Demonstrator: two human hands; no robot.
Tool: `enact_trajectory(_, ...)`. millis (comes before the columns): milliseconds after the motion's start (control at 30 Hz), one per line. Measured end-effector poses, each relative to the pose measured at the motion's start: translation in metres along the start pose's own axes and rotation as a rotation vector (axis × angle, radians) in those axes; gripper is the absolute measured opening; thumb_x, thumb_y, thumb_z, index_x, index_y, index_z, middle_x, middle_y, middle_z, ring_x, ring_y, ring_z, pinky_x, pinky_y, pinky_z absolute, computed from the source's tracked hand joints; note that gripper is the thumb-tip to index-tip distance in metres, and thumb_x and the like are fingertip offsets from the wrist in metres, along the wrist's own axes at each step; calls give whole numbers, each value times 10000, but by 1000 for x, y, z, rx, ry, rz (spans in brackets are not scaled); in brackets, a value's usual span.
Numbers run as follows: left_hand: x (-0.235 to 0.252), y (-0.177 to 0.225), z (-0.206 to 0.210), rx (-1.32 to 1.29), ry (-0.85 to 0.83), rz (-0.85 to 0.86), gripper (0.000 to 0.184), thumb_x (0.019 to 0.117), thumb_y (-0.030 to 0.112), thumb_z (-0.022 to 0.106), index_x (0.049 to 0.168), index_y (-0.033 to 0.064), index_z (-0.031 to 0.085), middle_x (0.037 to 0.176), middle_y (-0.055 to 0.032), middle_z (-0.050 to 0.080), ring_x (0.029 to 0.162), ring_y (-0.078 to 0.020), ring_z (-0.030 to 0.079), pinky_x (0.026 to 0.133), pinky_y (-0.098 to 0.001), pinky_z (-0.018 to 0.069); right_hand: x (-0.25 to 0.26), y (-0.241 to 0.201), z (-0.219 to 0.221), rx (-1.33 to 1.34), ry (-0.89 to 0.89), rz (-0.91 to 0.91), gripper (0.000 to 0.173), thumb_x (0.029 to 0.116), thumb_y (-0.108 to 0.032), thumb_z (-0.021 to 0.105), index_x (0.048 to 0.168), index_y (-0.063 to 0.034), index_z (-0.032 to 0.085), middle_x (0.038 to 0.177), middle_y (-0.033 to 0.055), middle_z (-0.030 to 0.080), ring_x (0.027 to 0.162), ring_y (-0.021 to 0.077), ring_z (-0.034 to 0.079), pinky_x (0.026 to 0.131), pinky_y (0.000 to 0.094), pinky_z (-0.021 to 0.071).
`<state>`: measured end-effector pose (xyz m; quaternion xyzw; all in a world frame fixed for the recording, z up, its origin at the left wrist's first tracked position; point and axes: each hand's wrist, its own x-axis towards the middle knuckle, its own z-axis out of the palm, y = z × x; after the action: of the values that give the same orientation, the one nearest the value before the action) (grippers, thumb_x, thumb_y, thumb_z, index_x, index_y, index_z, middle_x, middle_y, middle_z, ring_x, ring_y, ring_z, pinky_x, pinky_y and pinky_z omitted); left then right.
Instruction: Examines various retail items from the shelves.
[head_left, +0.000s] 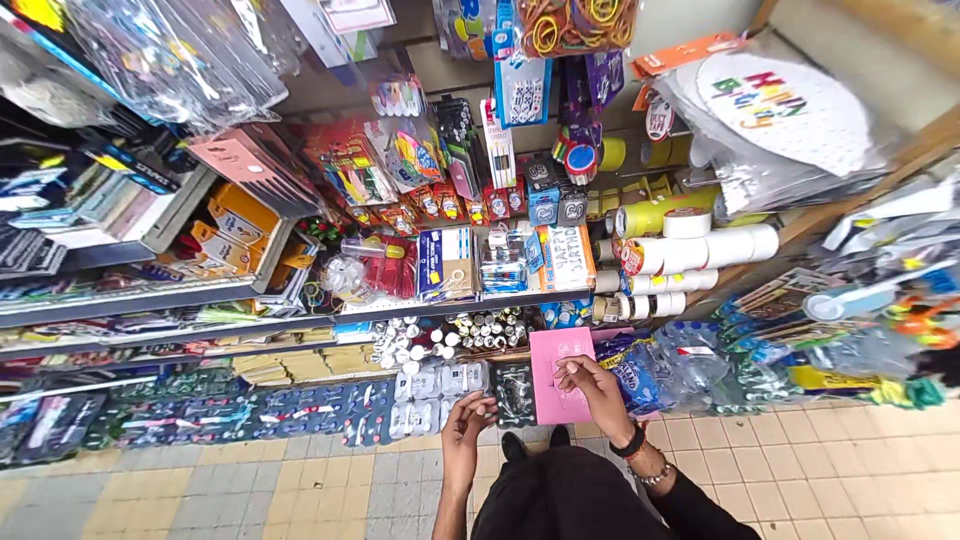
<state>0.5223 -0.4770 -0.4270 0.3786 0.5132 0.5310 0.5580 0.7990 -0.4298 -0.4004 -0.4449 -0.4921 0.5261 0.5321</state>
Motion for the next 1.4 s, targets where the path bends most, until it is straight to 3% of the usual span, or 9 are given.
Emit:
enact_trajectory(400,12,-11,4,-2,-99,-27,337,1029,64,512,1336,-68,553,1165,-248,692,1033,-376,704,870,-497,613,-30,20,-3,-19,83,106,266,1068,-141,495,1197,11,670,1005,152,730,818,251,716,717,372,623)
enact_trajectory(567,16,-9,-4,-4,-144,-15,346,1031,70,517,1347,-68,548,1167,-247,691,1046,-374,699,881,-497,610,-9,24,-7,-11,54,146,276,1063,-167,526,1232,7,657,1052,157,724,886,263,717,750,387,623)
enact_trajectory(700,15,-7,-17,-16,-107,-36,334,1033,63,513,1338,-65,561,1175,-254,688,1033,-381,702,879,-493,609,73,-5,-40,-165,115,10,294,1049,-178,535,1255,0,645,1153,130,712,1016,257,710,842,428,624)
enact_trajectory(800,7,-11,-26,-13,-76,-46,332,1032,69,511,1331,-69,560,1175,-258,685,1021,-376,705,869,-488,612,165,-46,-70,-316,272,-130,271,1042,-175,563,1269,-42,631,1181,122,702,997,248,715,857,454,617)
enact_trajectory(867,0,-10,-30,-10,-49,-58,338,1033,71,508,1338,-67,554,1183,-262,680,1032,-381,700,877,-492,609,230,-72,-89,-439,357,-219,281,1056,-194,546,1293,-57,607,1204,129,679,995,236,702,856,441,606)
enact_trajectory(933,-11,-11,-34,-17,-17,-59,349,1027,64,508,1346,-73,541,1190,-273,671,1040,-393,698,881,-505,610,309,-85,-110,-529,492,-294,298,1011,-168,555,1267,-46,645,1182,117,697,992,190,696,879,394,578)
enact_trajectory(1033,-27,-21,-44,-15,60,-54,366,1026,82,494,1356,-74,524,1203,-274,668,1042,-393,699,867,-502,613,384,-99,-128,-599,555,-305,347,1011,-184,549,1326,-56,621,1271,116,672,1123,179,668,985,373,538)
enact_trajectory(1167,-54,-34,-57,-1,196,-84,369,1040,91,475,1372,-65,513,1215,-252,676,1049,-374,704,867,-488,614,433,-100,-133,-630,477,-285,436,996,-210,597,1401,-51,574,1354,137,631,1217,196,631,1051,369,506)
enact_trajectory(1400,-72,-46,-62,-23,308,-144,359,1053,91,450,1377,-48,518,1222,-237,679,1073,-362,699,878,-490,608,456,-89,-129,-708,472,-255,269,987,-167,603,1218,-70,702,1085,97,742,1009,179,696,951,389,522)
